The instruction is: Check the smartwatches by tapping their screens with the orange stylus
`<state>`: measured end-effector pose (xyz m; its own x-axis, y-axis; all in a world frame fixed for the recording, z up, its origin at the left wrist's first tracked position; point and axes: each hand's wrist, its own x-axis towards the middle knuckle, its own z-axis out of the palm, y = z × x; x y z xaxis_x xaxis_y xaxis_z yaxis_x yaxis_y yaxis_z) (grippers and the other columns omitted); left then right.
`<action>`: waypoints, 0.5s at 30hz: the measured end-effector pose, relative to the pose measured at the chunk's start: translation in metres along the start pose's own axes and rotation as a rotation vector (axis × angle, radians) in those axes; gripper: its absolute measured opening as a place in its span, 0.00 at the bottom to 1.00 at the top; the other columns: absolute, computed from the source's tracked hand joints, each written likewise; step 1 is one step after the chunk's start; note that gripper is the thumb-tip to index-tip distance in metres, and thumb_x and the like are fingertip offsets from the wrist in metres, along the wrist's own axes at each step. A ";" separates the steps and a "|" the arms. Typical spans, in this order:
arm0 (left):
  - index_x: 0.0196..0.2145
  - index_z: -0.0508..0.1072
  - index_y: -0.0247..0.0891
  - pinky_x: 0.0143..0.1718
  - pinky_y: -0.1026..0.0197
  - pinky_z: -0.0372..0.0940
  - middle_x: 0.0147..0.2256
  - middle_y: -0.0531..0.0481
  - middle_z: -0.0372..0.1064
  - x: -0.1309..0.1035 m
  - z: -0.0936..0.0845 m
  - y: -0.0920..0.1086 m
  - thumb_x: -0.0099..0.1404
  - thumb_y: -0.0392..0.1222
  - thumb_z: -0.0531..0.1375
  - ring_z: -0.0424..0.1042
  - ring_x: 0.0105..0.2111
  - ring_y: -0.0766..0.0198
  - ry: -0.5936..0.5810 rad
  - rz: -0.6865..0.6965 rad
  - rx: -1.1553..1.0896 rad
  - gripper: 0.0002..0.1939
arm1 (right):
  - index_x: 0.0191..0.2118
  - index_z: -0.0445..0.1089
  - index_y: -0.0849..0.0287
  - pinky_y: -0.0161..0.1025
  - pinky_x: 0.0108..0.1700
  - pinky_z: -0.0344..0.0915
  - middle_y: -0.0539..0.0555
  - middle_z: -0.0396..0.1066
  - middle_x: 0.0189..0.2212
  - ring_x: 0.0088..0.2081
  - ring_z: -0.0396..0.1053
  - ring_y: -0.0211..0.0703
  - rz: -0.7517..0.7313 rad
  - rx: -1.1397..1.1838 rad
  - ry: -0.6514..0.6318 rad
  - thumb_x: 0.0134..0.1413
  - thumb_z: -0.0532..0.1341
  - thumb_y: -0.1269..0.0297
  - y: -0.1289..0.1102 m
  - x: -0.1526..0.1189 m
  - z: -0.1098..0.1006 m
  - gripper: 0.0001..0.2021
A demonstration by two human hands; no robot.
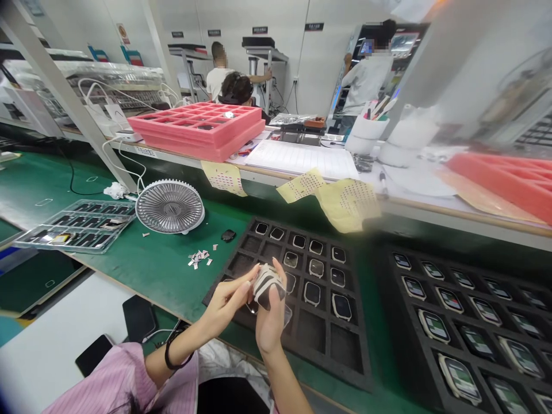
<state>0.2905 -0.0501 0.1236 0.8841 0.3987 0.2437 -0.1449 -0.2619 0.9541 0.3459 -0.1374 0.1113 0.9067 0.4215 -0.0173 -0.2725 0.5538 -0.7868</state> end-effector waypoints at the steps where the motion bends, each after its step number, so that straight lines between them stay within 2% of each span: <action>1: 0.60 0.63 0.34 0.20 0.66 0.54 0.17 0.57 0.54 0.000 -0.003 0.000 0.70 0.51 0.49 0.54 0.18 0.71 -0.100 -0.071 -0.087 0.26 | 0.57 0.61 0.51 0.43 0.46 0.63 0.54 0.70 0.45 0.45 0.68 0.46 -0.001 -0.004 -0.006 0.56 0.57 0.53 -0.001 0.001 -0.001 0.23; 3: 0.63 0.56 0.33 0.16 0.68 0.48 0.14 0.61 0.49 0.001 -0.010 0.000 0.69 0.54 0.49 0.49 0.13 0.73 -0.252 -0.180 -0.225 0.31 | 0.56 0.61 0.50 0.43 0.46 0.62 0.53 0.70 0.44 0.44 0.68 0.46 -0.003 -0.009 -0.027 0.56 0.57 0.53 -0.002 0.002 -0.004 0.22; 5: 0.64 0.52 0.33 0.14 0.69 0.47 0.13 0.62 0.51 0.001 -0.013 -0.002 0.69 0.54 0.50 0.49 0.11 0.74 -0.328 -0.235 -0.285 0.33 | 0.56 0.62 0.50 0.43 0.46 0.62 0.53 0.71 0.42 0.43 0.68 0.46 -0.006 -0.023 -0.046 0.56 0.58 0.54 -0.002 0.002 -0.007 0.22; 11: 0.66 0.47 0.36 0.15 0.70 0.48 0.13 0.62 0.52 -0.004 -0.013 -0.010 0.70 0.51 0.49 0.51 0.12 0.73 -0.377 -0.255 -0.287 0.32 | 0.57 0.62 0.51 0.42 0.42 0.63 0.53 0.71 0.41 0.39 0.68 0.45 0.025 -0.080 -0.049 0.57 0.57 0.53 0.003 0.002 -0.010 0.23; 13: 0.66 0.47 0.37 0.17 0.69 0.50 0.14 0.61 0.56 0.000 -0.022 -0.011 0.70 0.49 0.48 0.54 0.13 0.72 -0.412 -0.245 -0.204 0.31 | 0.56 0.62 0.51 0.41 0.40 0.63 0.52 0.71 0.39 0.36 0.68 0.43 0.056 -0.072 -0.056 0.57 0.58 0.53 0.004 0.003 -0.007 0.22; 15: 0.65 0.53 0.38 0.20 0.68 0.53 0.18 0.57 0.62 0.008 -0.042 -0.015 0.70 0.49 0.48 0.59 0.17 0.70 -0.375 -0.220 -0.021 0.28 | 0.56 0.62 0.51 0.39 0.35 0.63 0.52 0.71 0.38 0.32 0.67 0.41 0.093 -0.049 -0.078 0.57 0.57 0.53 0.003 0.003 -0.004 0.22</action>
<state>0.2808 -0.0059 0.1189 0.9946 0.0951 -0.0419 0.0592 -0.1872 0.9805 0.3494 -0.1368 0.1061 0.8498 0.5252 -0.0446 -0.3364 0.4752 -0.8131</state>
